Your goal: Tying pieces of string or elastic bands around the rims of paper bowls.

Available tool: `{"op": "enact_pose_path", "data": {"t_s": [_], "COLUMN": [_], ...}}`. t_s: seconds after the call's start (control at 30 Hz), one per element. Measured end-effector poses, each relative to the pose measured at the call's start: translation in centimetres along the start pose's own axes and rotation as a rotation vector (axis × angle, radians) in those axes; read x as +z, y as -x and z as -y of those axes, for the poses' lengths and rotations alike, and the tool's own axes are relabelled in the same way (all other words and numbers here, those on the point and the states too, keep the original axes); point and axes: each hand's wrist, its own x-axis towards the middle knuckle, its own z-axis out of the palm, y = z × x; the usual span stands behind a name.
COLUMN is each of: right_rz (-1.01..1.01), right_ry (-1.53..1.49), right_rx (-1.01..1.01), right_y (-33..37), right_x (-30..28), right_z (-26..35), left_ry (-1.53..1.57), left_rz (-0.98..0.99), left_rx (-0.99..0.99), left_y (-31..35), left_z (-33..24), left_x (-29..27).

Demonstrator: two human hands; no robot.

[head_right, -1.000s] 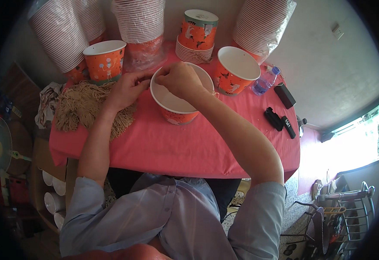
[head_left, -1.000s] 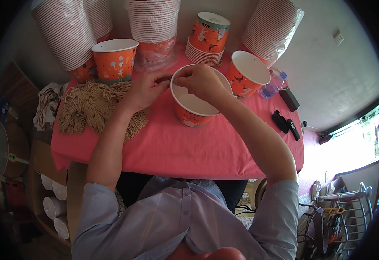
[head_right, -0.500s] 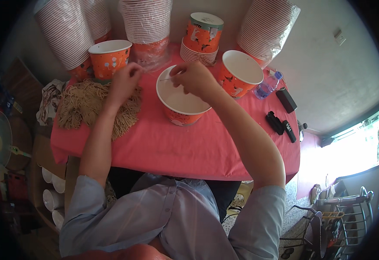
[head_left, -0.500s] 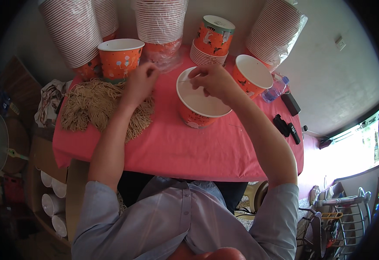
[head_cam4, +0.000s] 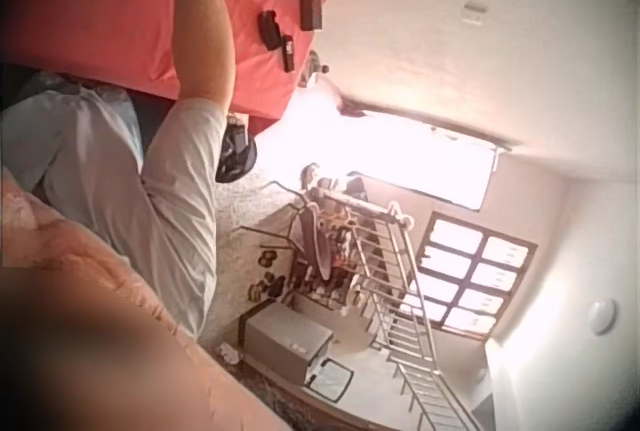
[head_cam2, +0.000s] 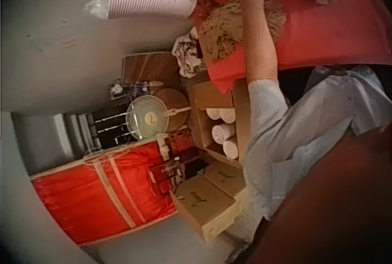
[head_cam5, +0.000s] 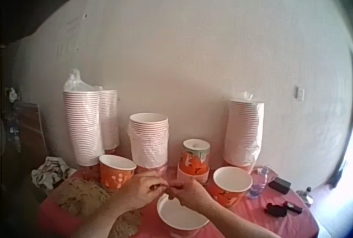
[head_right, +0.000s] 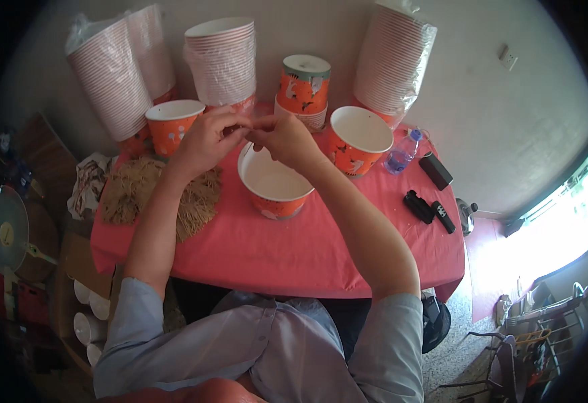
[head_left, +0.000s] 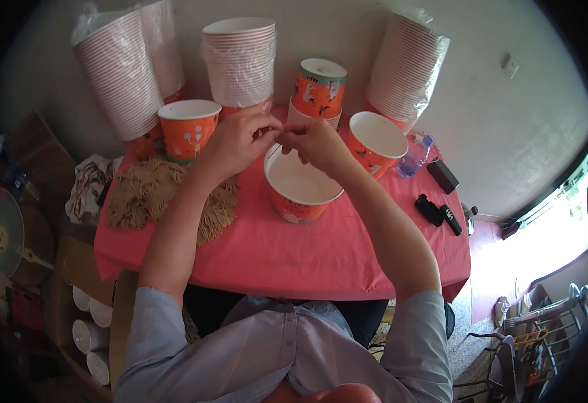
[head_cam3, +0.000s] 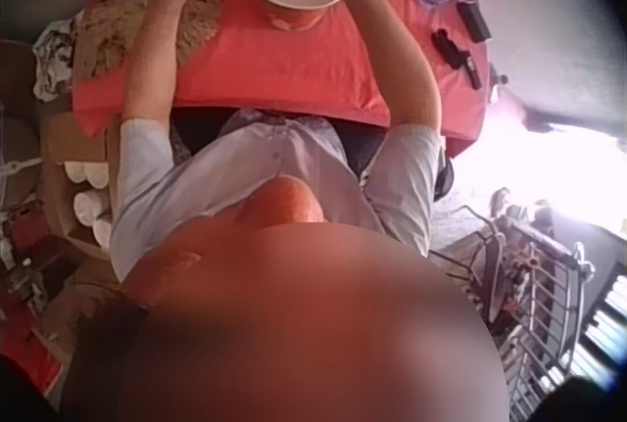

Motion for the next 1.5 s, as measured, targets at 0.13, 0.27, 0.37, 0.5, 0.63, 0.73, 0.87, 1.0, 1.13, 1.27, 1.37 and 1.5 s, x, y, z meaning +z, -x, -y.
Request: {"op": "enact_pose_path", "data": {"t_s": [0.13, 0.27, 0.37, 0.5, 0.63, 0.73, 0.87, 1.0, 1.13, 1.27, 1.37, 1.5], "right_rz": [-0.051, -0.046, -0.012, -0.003, 0.016, 0.03, 0.014, -0.045, -0.073, -0.231, -0.522, -0.336], "right_ry": [-0.115, -0.248, -0.277, -0.25, -0.179, -0.111, -0.095, 0.012, 0.036, 0.159, 0.48, 0.481], "right_rx": [-0.003, 0.023, 0.02, 0.078, 0.104, 0.087, 0.034, -0.043, -0.067, -0.248, -0.226, 0.042], "right_y": [0.0, 0.2, 0.1, -0.1, 0.1, 0.7, 1.9, 1.5, 0.6, 0.4, 2.2, 4.5], "right_x": [-0.5, -0.9, -1.0, -1.4, -1.5, -2.4, -3.6, -3.5, -3.1, -2.3, -2.1, -1.7], "right_z": [-0.9, -1.1, -1.3, -1.5, -1.1, -0.8, 0.1, 0.1, -1.3, -2.7, -1.4, -0.3], "left_ry": [0.35, 0.394, 0.521, 0.538, 0.582, 0.541, 0.393, 0.22, 0.412, 0.453, 0.488, 0.482], "left_rz": [0.007, 0.183, 0.216, 0.21, 0.221, 0.2, 0.309, 0.477, 0.52, 0.501, 0.446, 0.441], "left_rx": [-0.282, -0.331, -0.377, -0.479, -0.504, -0.574, -0.457, -0.319, -0.369, -0.424, -0.502, -0.505], "left_y": [-0.3, 0.0, 0.0, 0.0, 0.0, -0.7, -2.1, -2.3, -1.7, -1.6, -1.7, -2.1], "left_z": [0.7, 2.0, 2.6, 2.7, 3.6, 3.2, 2.7, 2.3, 2.2, 2.8, 3.5, 3.3], "left_x": [0.3, 0.8, 1.7, 1.8, 2.1, 2.3, 2.2, 1.7, 2.0, 2.7, 2.9, 2.9]}}
